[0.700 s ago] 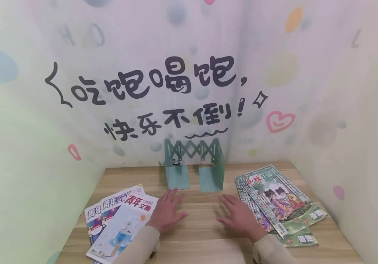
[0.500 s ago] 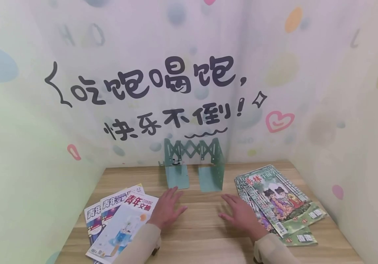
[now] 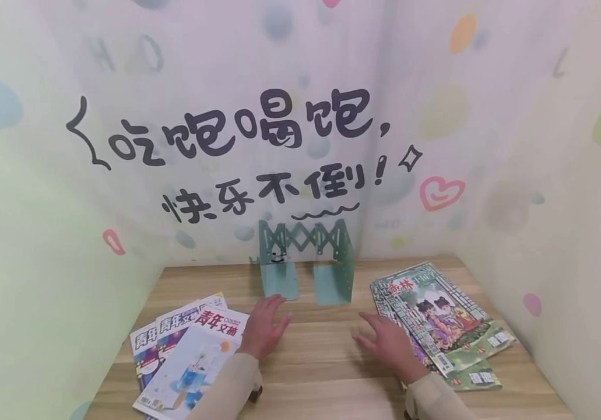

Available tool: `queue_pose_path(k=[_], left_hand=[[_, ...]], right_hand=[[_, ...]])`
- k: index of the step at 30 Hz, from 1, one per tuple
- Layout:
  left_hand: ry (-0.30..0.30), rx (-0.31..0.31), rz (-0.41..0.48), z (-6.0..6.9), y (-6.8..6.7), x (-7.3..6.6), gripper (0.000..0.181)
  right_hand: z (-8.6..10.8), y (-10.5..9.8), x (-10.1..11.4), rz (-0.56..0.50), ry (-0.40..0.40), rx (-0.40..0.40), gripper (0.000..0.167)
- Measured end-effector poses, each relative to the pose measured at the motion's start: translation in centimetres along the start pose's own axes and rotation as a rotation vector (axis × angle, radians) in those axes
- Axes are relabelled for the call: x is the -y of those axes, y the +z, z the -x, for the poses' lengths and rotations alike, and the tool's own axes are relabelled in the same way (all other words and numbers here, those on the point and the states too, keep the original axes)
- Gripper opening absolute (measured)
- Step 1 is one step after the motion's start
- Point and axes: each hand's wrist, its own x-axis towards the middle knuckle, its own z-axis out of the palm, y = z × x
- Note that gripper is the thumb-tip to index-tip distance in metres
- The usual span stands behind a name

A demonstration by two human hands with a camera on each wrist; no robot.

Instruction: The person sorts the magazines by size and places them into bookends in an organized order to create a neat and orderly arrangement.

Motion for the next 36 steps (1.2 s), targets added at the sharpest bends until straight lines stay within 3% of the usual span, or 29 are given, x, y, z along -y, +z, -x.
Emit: queue_pose_path(k=[6, 13, 17, 26, 36], left_hand=[[-0.121, -0.078, 0.105, -0.5, 0.3, 0.3, 0.035], [-0.355, -0.094, 0.272, -1.0, 0.1, 0.7, 0.034], [-0.394, -0.107, 0.321, -1.3, 0.0, 1.0, 0.036], [-0.426, -0.235, 0.341, -1.9, 0.2, 1.5, 0.026], [-0.565, -0.291, 0.405, -2.6, -0.3, 1.8, 0.032]], right_hand=[[0.0, -0.3, -0.6, 0.016, 0.029, -0.043, 0.05], [0.0, -0.1, -1.6, 0.022, 0.019, -0.118, 0.045], [0.1, 0.0, -2.0, 0.031, 0.049, -0.142, 0.043], [0.2, 0.1, -3.0, 0.054, 0.132, -0.127, 0.037], [0.3, -0.8, -4.4, 0.025, 0.29, -0.069, 0.037]])
